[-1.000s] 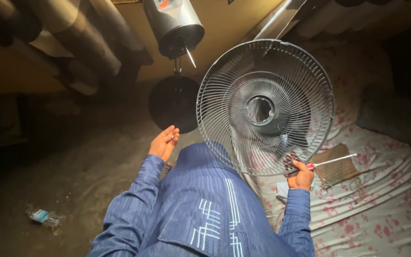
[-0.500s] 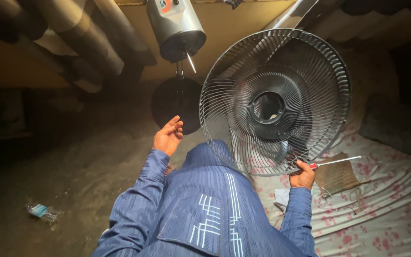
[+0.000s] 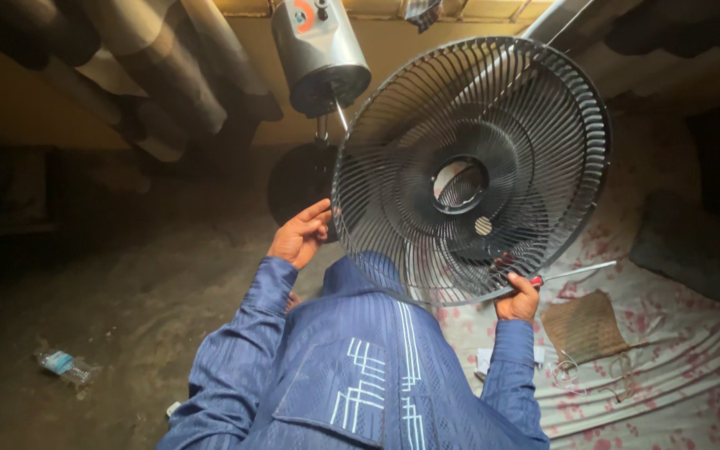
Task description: The person services an electric pedestal fan while sitting on the floor beside a bed. They use a screwdriver to unscrew the fan grille, remove the front cover, handle the blades, and work on the fan head, with a smaller fan lying on the bed nearby.
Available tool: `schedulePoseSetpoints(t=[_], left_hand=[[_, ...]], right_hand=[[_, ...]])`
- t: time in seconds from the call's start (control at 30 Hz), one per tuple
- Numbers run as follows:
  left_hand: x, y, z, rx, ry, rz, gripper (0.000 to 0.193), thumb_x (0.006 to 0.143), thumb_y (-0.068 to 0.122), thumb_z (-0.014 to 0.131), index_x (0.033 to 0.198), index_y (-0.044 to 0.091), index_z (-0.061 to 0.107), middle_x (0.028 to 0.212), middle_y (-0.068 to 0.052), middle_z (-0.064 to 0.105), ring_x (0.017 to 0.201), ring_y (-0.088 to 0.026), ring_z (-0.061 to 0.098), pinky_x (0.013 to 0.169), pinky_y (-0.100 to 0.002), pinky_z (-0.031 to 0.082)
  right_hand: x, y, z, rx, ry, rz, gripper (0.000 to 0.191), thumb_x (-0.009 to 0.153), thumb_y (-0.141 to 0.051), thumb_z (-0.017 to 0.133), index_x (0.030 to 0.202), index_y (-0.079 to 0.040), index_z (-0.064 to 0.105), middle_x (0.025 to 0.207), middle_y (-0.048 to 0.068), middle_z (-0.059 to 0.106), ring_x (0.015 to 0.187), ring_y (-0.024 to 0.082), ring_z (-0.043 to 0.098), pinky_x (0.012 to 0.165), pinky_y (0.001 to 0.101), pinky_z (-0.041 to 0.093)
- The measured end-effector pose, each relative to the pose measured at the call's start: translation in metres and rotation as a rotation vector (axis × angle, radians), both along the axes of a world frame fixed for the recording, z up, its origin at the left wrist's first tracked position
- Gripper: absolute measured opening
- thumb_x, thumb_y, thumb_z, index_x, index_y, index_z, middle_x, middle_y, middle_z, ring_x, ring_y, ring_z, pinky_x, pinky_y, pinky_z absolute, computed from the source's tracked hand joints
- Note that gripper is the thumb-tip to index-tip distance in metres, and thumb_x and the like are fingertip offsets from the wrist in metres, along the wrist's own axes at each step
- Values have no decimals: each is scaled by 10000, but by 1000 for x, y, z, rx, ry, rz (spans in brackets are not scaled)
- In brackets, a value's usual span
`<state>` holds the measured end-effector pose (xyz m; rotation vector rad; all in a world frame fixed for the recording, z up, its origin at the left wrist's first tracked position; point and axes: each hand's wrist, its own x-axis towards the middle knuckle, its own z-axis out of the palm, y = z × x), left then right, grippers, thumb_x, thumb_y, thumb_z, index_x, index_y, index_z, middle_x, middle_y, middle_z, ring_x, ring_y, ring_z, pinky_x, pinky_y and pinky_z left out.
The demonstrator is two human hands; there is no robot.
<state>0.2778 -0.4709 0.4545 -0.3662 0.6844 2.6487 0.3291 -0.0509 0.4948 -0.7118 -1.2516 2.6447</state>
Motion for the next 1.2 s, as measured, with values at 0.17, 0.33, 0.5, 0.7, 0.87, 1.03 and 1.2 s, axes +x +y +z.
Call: schedulePoseSetpoints(t=[0.17, 0.33, 0.5, 0.7, 0.87, 1.03, 1.2], left_hand=[[-2, 6, -1, 48, 44, 45, 549, 906, -10, 590, 1453, 14, 549, 1338, -142, 639, 829, -136, 609, 807, -282, 502], [-2, 6, 0, 70, -21, 59, 463, 957, 18, 607, 1418, 12, 570, 1232, -98, 672, 882, -131, 628, 836, -260, 526], [-6, 8, -1, 81, -124, 151, 347, 1004, 55, 641, 1345, 11, 598, 1162, -78, 669, 965, -122, 653, 859, -228, 540], [-5, 10, -2, 98, -232, 262, 320, 998, 147, 656, 1298, 39, 626, 1131, -86, 684, 884, -113, 633, 744, -225, 527], [-4, 5, 0, 82, -285, 255, 315, 1000, 303, 666, 1198, 58, 657, 900, -17, 630, 704, -85, 542, 617, -233, 441], [-8, 0, 3, 71, -247, 268, 310, 987, 340, 678, 1119, 61, 653, 799, 1, 585, 666, -87, 512, 603, -241, 411], [-12, -9, 8, 79, -191, 281, 309, 978, 334, 693, 1125, 64, 659, 836, -6, 609, 688, -93, 538, 616, -245, 431]], right_hand=[[-2, -1, -3, -1, 2, -4, 575, 766, 11, 556, 1338, 61, 587, 1248, 190, 688, 1130, 363, 671, 1013, 549, 533], [0, 0, -6, -8, -3, -1, 567, 767, 22, 553, 1333, 32, 593, 1233, 175, 689, 1130, 354, 675, 1027, 549, 540], [4, 2, -8, -38, -43, -24, 539, 790, 9, 557, 1326, 51, 601, 1227, 176, 694, 1127, 358, 684, 1041, 547, 531], [12, 3, -8, -63, -43, -56, 560, 772, 16, 553, 1328, 5, 617, 1221, 157, 702, 1125, 355, 677, 1056, 538, 524], [19, 1, -7, -95, -47, -53, 547, 779, 17, 560, 1322, 7, 618, 1240, 155, 705, 1143, 354, 678, 1079, 534, 514], [19, -9, -6, -107, -55, -47, 545, 791, 9, 564, 1333, 18, 620, 1239, 160, 703, 1143, 348, 676, 1068, 533, 513], [11, -25, -8, -57, -23, -42, 587, 756, 4, 566, 1341, 2, 610, 1233, 161, 703, 1128, 352, 666, 1053, 513, 513]])
